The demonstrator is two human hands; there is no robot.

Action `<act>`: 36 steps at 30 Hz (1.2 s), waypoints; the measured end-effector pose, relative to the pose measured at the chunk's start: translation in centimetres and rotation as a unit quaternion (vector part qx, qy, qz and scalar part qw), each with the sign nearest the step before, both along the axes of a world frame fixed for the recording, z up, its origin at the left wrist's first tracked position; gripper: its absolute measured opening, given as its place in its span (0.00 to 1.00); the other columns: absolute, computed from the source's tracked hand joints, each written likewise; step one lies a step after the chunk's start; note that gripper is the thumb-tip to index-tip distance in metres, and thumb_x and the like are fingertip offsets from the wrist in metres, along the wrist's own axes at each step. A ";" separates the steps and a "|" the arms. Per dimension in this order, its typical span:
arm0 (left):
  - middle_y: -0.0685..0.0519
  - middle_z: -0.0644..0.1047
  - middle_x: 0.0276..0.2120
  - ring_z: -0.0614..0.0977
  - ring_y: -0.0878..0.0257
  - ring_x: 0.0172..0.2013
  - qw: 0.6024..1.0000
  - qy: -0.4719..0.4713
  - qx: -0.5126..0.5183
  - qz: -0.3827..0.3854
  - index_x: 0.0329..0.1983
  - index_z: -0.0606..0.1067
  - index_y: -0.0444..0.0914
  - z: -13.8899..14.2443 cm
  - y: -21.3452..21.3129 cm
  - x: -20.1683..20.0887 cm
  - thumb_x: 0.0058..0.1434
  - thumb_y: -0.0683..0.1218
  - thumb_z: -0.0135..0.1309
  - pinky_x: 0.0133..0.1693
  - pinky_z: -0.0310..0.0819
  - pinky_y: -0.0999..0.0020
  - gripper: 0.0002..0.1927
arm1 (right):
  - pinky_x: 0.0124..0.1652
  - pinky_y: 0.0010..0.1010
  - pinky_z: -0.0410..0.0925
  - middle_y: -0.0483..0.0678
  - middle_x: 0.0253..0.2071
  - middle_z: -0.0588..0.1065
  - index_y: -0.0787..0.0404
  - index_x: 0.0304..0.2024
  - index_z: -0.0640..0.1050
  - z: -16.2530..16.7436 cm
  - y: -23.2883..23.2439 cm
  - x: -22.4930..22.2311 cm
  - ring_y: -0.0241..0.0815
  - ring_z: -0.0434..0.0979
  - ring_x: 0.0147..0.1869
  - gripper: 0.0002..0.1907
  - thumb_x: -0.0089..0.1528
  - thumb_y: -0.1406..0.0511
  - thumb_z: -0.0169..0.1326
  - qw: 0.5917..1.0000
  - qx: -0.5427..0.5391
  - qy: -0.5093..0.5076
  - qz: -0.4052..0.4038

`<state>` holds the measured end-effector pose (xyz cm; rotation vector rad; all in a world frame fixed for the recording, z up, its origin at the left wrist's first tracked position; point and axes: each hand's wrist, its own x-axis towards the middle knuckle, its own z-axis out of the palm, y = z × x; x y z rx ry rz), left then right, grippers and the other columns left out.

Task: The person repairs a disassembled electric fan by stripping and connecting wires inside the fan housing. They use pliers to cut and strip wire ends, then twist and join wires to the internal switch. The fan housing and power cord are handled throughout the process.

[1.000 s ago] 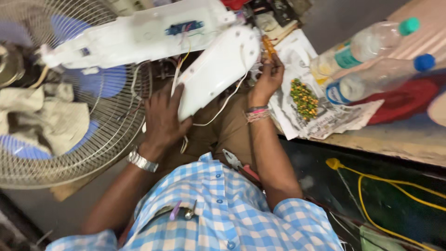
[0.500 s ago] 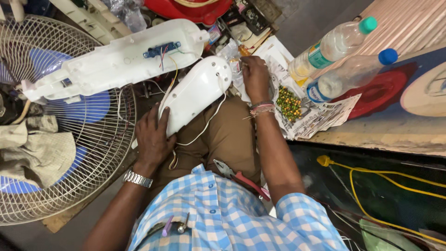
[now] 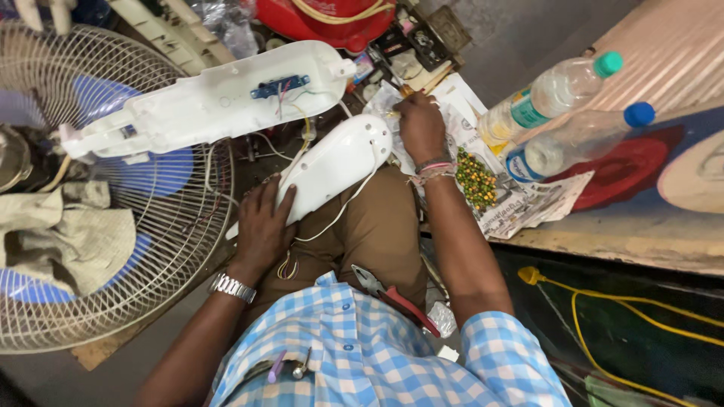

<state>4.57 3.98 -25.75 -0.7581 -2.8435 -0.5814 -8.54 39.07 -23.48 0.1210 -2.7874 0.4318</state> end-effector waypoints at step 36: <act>0.43 0.78 0.46 0.79 0.51 0.45 0.859 0.276 0.103 0.419 0.53 0.75 0.35 16.4 -32.7 5.1 0.72 0.40 0.53 0.49 0.75 0.55 0.08 | 0.54 0.45 0.71 0.56 0.51 0.78 0.67 0.52 0.78 0.7 -16.5 6.4 0.57 0.77 0.54 0.17 0.61 0.81 0.56 0.939 -0.149 0.250 0.182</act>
